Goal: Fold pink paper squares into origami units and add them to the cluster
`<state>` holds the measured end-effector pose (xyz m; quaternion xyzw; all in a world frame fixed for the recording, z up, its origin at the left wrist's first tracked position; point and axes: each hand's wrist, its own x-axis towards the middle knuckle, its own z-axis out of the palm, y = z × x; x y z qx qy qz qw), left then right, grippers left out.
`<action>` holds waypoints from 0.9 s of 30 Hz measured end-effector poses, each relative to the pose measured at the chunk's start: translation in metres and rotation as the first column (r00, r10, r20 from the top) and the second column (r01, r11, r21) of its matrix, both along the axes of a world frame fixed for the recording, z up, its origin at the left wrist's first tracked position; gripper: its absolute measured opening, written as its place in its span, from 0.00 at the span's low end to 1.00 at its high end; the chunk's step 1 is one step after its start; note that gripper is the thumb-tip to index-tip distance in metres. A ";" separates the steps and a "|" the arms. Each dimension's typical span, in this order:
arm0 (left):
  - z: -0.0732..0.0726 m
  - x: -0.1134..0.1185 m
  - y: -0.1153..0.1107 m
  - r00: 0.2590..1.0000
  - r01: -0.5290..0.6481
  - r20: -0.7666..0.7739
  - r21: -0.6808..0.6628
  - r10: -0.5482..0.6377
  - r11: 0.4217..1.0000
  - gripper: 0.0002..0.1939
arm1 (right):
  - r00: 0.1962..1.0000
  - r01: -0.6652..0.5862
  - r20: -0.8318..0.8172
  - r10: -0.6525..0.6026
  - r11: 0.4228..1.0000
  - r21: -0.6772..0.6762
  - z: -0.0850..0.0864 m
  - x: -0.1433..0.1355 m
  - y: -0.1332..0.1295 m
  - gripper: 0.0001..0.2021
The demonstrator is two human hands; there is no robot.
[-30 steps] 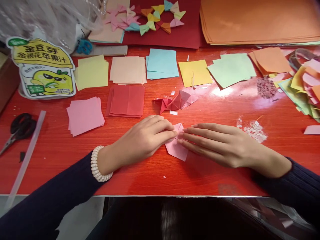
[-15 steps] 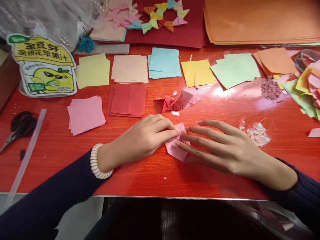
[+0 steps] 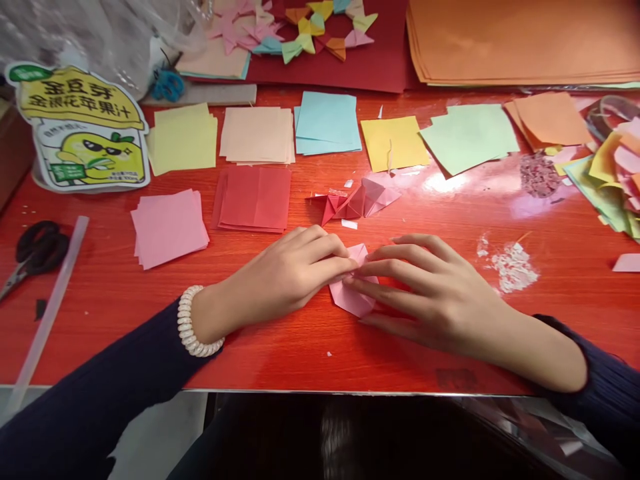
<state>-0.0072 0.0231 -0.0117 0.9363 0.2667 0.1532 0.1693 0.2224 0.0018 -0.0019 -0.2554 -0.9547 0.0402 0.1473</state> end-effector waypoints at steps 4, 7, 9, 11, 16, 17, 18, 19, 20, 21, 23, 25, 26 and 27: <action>0.000 0.000 0.000 1.000 0.006 0.001 0.034 -0.006 0.999 0.11 | 0.996 -0.080 0.052 0.073 0.985 0.154 -0.001 0.005 0.000 0.17; 0.002 0.000 0.000 1.000 0.012 -0.018 0.068 -0.011 0.998 0.11 | 0.990 -0.129 0.080 0.116 0.973 0.192 0.002 0.009 0.003 0.17; 0.003 0.000 0.000 1.000 0.023 -0.023 0.103 -0.021 0.994 0.12 | 0.985 -0.162 0.083 0.149 0.969 0.187 0.003 0.009 0.005 0.13; 0.004 0.000 0.000 0.999 0.030 -0.030 0.122 -0.026 0.992 0.12 | 0.980 -0.195 0.057 0.188 0.966 0.171 0.003 0.008 0.005 0.10; 0.004 0.000 0.001 0.998 0.040 -0.047 0.147 -0.033 0.988 0.12 | 0.986 -0.158 -0.049 0.161 0.986 0.048 0.000 0.004 0.003 0.08; 0.004 0.000 0.001 0.998 0.045 -0.046 0.160 -0.038 0.986 0.13 | 0.990 -0.121 -0.073 0.121 0.993 0.007 -0.001 0.003 0.003 0.08; 0.004 0.000 0.001 0.998 0.049 -0.046 0.171 -0.042 0.984 0.13 | 0.992 -0.080 -0.097 0.076 0.996 -0.036 -0.002 0.001 0.002 0.07; 0.003 0.000 0.001 0.998 0.052 -0.045 0.182 -0.044 0.982 0.13 | 0.992 -0.041 -0.120 0.031 0.996 -0.082 -0.003 0.000 0.001 0.06; 0.003 0.000 0.001 0.998 0.053 -0.045 0.191 -0.045 0.980 0.13 | 0.990 -0.007 -0.139 -0.011 0.991 -0.130 -0.004 -0.001 0.000 0.05; 0.003 0.000 0.000 0.998 0.053 -0.045 0.196 -0.045 0.979 0.12 | 0.987 0.022 -0.153 -0.050 0.983 -0.180 -0.004 -0.002 -0.001 0.05; 0.003 0.000 0.000 0.998 0.054 -0.043 0.198 -0.046 0.979 0.11 | 0.979 0.060 -0.172 -0.110 0.960 -0.274 -0.006 -0.004 -0.002 0.05; 0.004 -0.001 0.000 0.998 0.056 -0.042 0.184 -0.049 0.981 0.11 | 0.970 0.092 -0.179 -0.163 0.932 -0.350 -0.008 -0.006 -0.002 0.05; 0.006 -0.001 0.001 0.998 0.058 -0.043 0.165 -0.052 0.985 0.11 | 0.965 0.109 -0.180 -0.188 0.920 -0.378 -0.008 -0.007 -0.002 0.05; 0.007 -0.001 0.001 0.997 0.061 -0.045 0.139 -0.056 0.988 0.12 | 0.960 0.127 -0.181 -0.213 0.909 -0.398 -0.008 -0.009 -0.002 0.05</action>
